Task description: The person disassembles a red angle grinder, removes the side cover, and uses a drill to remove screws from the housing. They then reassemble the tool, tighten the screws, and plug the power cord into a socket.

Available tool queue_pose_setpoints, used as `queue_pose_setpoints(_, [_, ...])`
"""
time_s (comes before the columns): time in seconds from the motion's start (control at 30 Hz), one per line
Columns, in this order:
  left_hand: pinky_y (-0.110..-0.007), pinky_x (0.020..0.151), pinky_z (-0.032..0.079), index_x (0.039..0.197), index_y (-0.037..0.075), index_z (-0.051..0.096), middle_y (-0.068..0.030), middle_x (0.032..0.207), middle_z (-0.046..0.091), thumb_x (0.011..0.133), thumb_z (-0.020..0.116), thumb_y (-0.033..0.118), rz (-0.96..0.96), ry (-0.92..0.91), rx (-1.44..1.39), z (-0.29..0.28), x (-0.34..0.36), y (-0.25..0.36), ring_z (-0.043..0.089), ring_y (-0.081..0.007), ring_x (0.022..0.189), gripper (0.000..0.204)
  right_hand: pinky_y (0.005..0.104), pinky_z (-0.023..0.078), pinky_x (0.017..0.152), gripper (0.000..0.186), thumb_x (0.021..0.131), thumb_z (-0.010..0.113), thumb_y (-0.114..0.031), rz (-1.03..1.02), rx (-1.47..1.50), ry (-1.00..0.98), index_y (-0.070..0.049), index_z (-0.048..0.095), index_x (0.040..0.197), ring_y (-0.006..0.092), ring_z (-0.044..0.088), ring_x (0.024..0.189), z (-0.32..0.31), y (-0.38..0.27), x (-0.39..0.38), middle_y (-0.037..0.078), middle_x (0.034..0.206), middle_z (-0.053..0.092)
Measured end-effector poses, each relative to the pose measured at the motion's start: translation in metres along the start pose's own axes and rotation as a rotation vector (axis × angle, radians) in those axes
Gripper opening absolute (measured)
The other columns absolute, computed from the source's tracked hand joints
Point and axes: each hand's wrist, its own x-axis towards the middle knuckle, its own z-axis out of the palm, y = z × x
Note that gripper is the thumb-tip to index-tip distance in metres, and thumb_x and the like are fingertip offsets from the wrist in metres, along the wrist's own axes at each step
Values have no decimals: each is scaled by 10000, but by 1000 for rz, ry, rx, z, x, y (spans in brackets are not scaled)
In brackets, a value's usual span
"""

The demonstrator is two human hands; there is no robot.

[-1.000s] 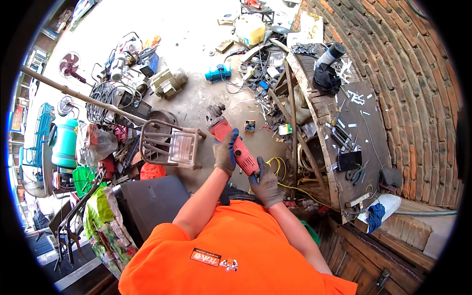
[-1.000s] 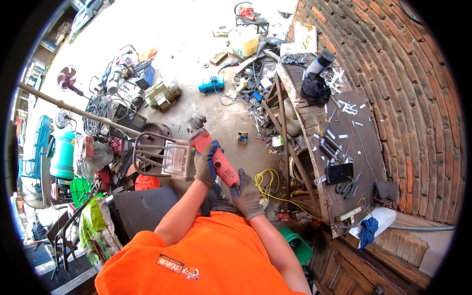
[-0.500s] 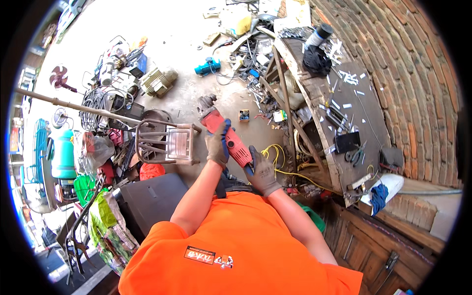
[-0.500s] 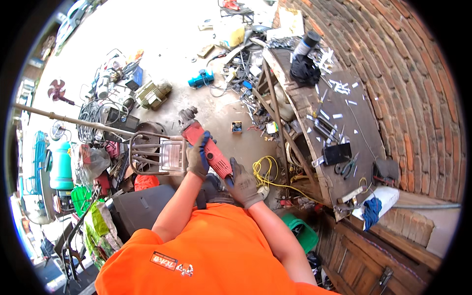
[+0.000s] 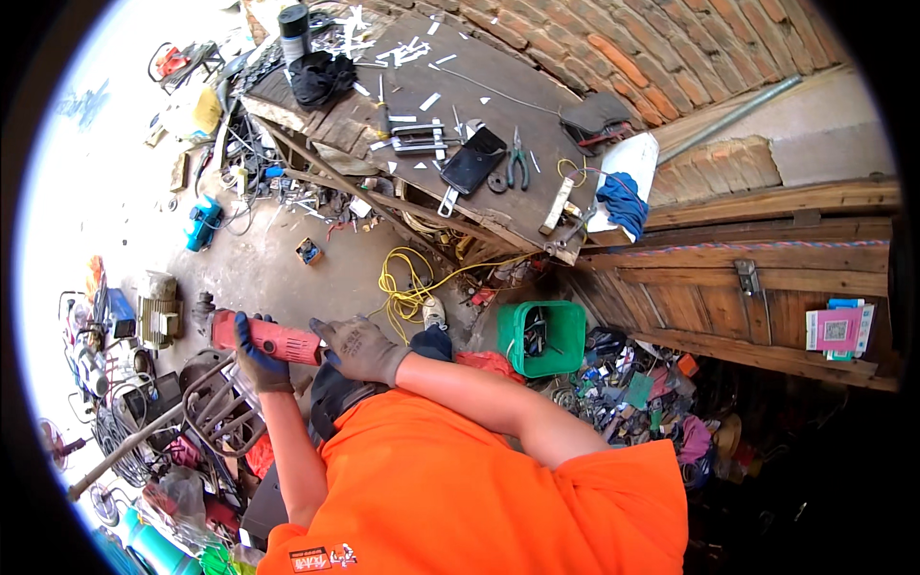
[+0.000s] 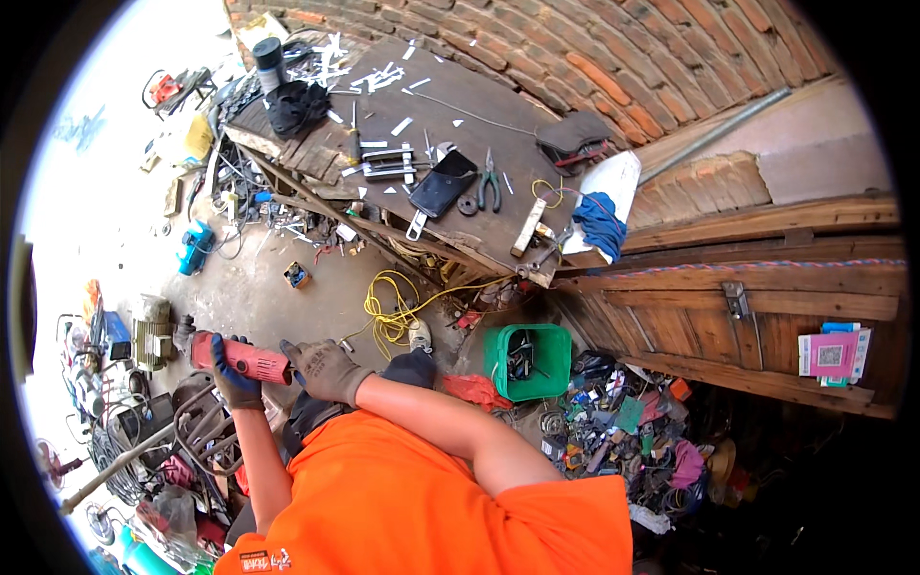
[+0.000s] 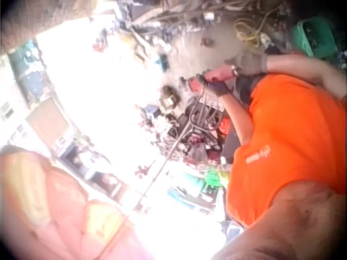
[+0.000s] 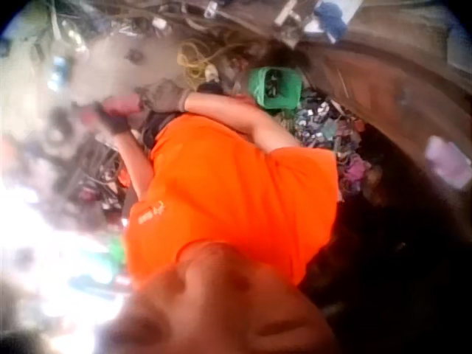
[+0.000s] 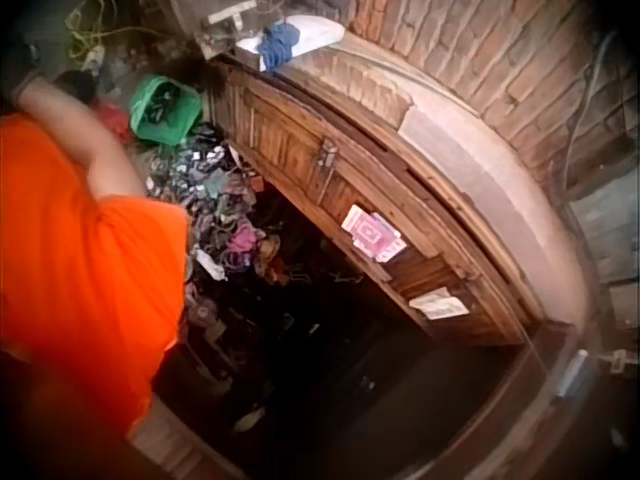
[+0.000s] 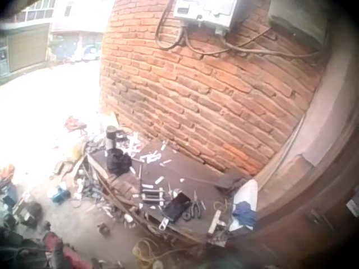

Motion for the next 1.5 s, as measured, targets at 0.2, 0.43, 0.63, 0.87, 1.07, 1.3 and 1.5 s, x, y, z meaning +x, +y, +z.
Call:
queue_pose_setpoints(0.2, [-372, 705, 538, 957, 117, 591, -43, 832, 623, 871, 705, 292, -28, -5, 24, -8, 0, 14, 617, -207, 760, 226, 288, 514, 763, 287, 868, 669, -87, 511, 618, 809, -48, 621, 1149, 115, 606, 843, -136, 117, -82, 7, 930, 651])
queue_pose_setpoints(0.43, [-390, 709, 560, 928, 90, 572, -55, 809, 609, 910, 656, 286, 49, 14, 56, 0, -11, 19, 630, -216, 764, 214, 436, 463, 972, 606, 716, 787, -248, 766, -297, 436, -105, 585, 1269, 394, 598, 1094, -260, 294, -166, 191, 1152, 653])
queue_pose_setpoints(0.63, [-369, 741, 563, 973, 108, 575, -50, 854, 619, 882, 689, 296, 109, 97, 67, 4, -30, 24, 641, -218, 804, 238, 381, 455, 978, 493, 779, 698, -172, 791, -169, 314, -35, 593, 1241, 322, 622, 1125, -264, 349, -172, 180, 1186, 661])
queue_pose_setpoints(0.87, [-362, 734, 565, 995, 116, 576, -46, 851, 625, 880, 687, 307, 129, 125, 15, -15, -42, 26, 641, -212, 775, 249, 414, 454, 969, 505, 831, 696, -424, 781, -322, 381, -141, 625, 1243, 347, 611, 1126, -260, 357, -178, 143, 1168, 675])
queue_pose_setpoints(1.07, [-375, 734, 566, 969, 91, 576, -54, 825, 626, 886, 671, 334, 93, 135, -8, -18, -20, 38, 641, -213, 773, 273, 383, 496, 832, 400, 842, 718, -343, 894, -261, 600, -42, 684, 1103, 302, 669, 913, -266, 310, -179, 188, 1007, 702])
queue_pose_setpoints(1.3, [-446, 829, 543, 940, 39, 564, -96, 838, 616, 843, 701, 403, -150, -7, -85, -49, 73, 81, 631, -273, 816, 401, 295, 483, 645, 317, 866, 737, -232, 727, -324, 1371, 8, 700, 1070, 134, 580, 702, -231, 188, -227, 49, 885, 684])
queue_pose_setpoints(1.5, [-442, 845, 534, 961, 32, 579, -121, 877, 645, 848, 693, 382, -297, -66, -8, -64, 134, 150, 633, -285, 825, 385, 211, 267, 459, 256, 874, 734, -229, 752, 51, 1658, -32, 716, 1036, 21, 370, 514, -193, 47, -182, -10, 780, 596])
